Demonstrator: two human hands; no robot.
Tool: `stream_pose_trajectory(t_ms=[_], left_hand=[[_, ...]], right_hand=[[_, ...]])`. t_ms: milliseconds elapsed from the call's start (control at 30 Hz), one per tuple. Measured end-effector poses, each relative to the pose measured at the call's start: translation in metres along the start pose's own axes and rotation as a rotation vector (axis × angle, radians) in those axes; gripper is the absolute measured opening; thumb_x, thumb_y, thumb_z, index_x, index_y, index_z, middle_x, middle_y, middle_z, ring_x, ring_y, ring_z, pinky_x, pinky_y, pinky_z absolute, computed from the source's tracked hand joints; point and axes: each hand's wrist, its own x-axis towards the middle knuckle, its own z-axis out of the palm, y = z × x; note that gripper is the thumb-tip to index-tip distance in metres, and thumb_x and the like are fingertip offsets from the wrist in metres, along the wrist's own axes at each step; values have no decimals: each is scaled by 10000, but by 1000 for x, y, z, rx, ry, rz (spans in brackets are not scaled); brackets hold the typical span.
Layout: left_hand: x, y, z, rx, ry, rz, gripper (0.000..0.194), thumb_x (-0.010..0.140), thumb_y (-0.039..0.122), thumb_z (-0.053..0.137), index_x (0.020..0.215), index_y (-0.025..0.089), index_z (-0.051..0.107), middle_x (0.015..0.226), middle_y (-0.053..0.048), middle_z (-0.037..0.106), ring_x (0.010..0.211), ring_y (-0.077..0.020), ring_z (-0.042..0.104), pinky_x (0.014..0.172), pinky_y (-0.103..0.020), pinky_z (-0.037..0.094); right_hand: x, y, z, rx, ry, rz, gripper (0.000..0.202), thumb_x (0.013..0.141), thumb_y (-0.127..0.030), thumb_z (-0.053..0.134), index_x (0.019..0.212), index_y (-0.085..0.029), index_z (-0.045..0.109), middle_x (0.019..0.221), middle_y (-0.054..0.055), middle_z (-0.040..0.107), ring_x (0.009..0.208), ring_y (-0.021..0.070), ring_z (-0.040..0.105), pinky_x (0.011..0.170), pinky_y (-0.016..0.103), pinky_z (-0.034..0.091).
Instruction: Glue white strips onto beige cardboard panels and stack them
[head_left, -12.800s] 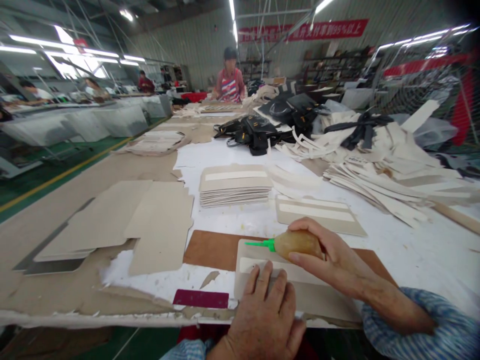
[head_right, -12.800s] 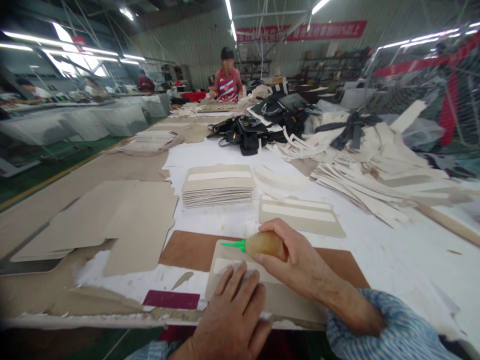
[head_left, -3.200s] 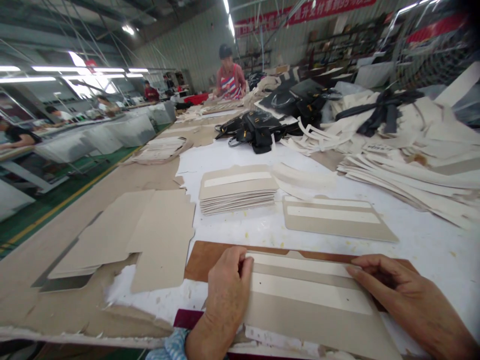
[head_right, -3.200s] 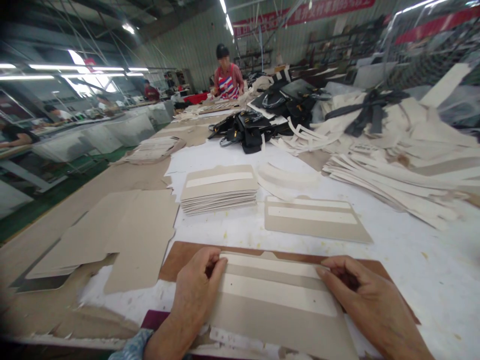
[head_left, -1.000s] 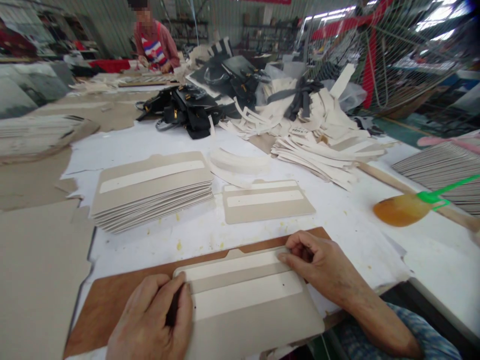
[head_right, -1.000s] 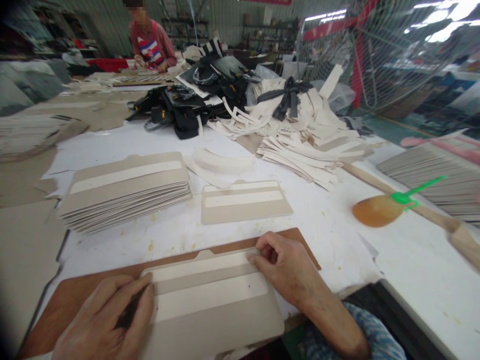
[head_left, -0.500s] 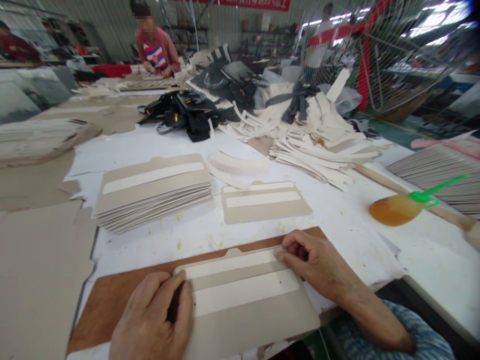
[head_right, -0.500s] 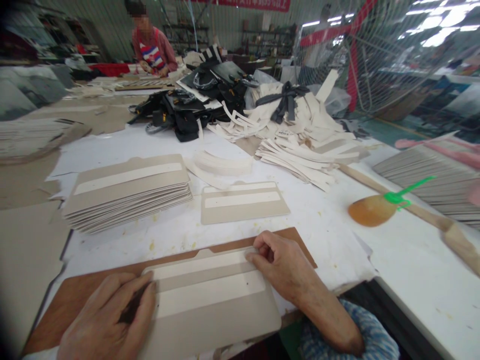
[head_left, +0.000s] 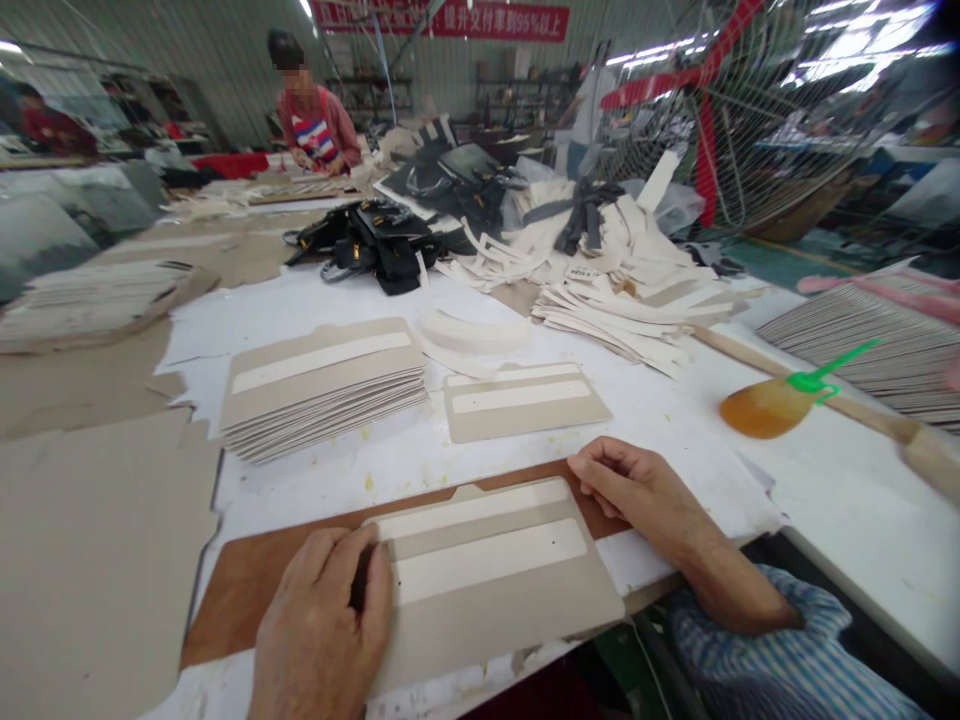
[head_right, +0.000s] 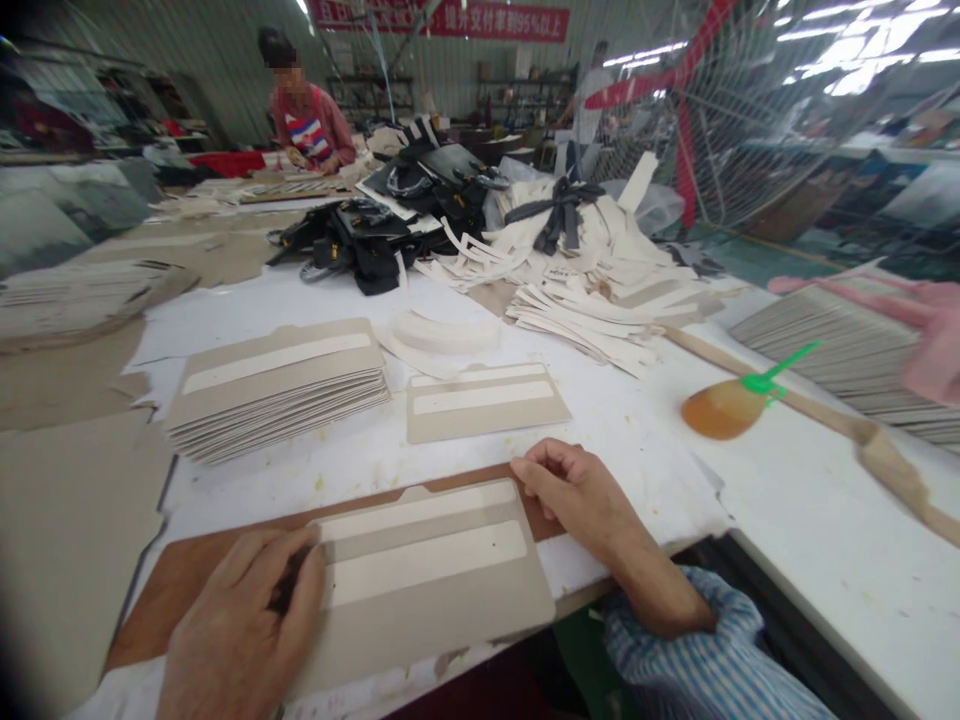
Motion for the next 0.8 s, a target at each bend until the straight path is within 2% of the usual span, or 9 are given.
stream_pose_trajectory(t_ms=[100,200,300,367,467,567,800], left_hand=[[2,2,-1,13,8,-10,163,1053,265,508,1083,186,646,968,-53,672,883,-222,673,833,-357,535],[1,3,-1,33,23,-26,190,1056,284,495,1101,186,651,990,-59,677,893,-230,681,820,-359,536],[1,4,-1,63,31,-40,219,1054,306,495,1139,183,653,1019,-67,676,919,-241,684,817,-363,536],[1,5,-1,77,25,-47,228,1049,304,494,1155,181,655,1026,-66,671,920,-241,682,810,-359,534],[2,6,-1,83,19,-50,223,1041,281,492,1142,176,660,1023,-64,666,911,-235,682,802,-352,533],[3,7,-2,81,23,-51,216,1040,272,495,1131,166,659,1014,-64,667,913,-232,682,814,-345,537],[3,8,-1,60,24,-62,212,1045,282,498,1129,168,655,1017,-69,671,928,-243,680,839,-363,548]], right_hand=[[-5,5,-10,79,101,-8,434,870,-624,677,746,-212,618,626,-34,593,478,93,446,461,241,349],[-12,5,-15,12,145,-54,393,909,-580,655,769,-213,657,649,-15,620,536,120,502,499,256,392],[-13,1,-11,-183,43,-234,250,949,-431,631,869,-226,749,836,38,727,777,191,645,719,329,519],[-9,-2,-5,-317,-42,-415,183,944,-324,632,979,-242,792,1002,70,747,943,232,663,873,394,528],[0,-4,3,-466,-135,-575,206,911,-236,670,1071,-242,800,1084,91,725,1028,261,641,931,433,524],[8,-4,6,-554,-206,-599,214,900,-207,695,1079,-251,803,1091,86,722,1065,275,627,957,448,524],[11,-5,4,-563,-214,-589,193,903,-217,692,1055,-253,805,1069,72,729,1047,249,650,942,402,541]])
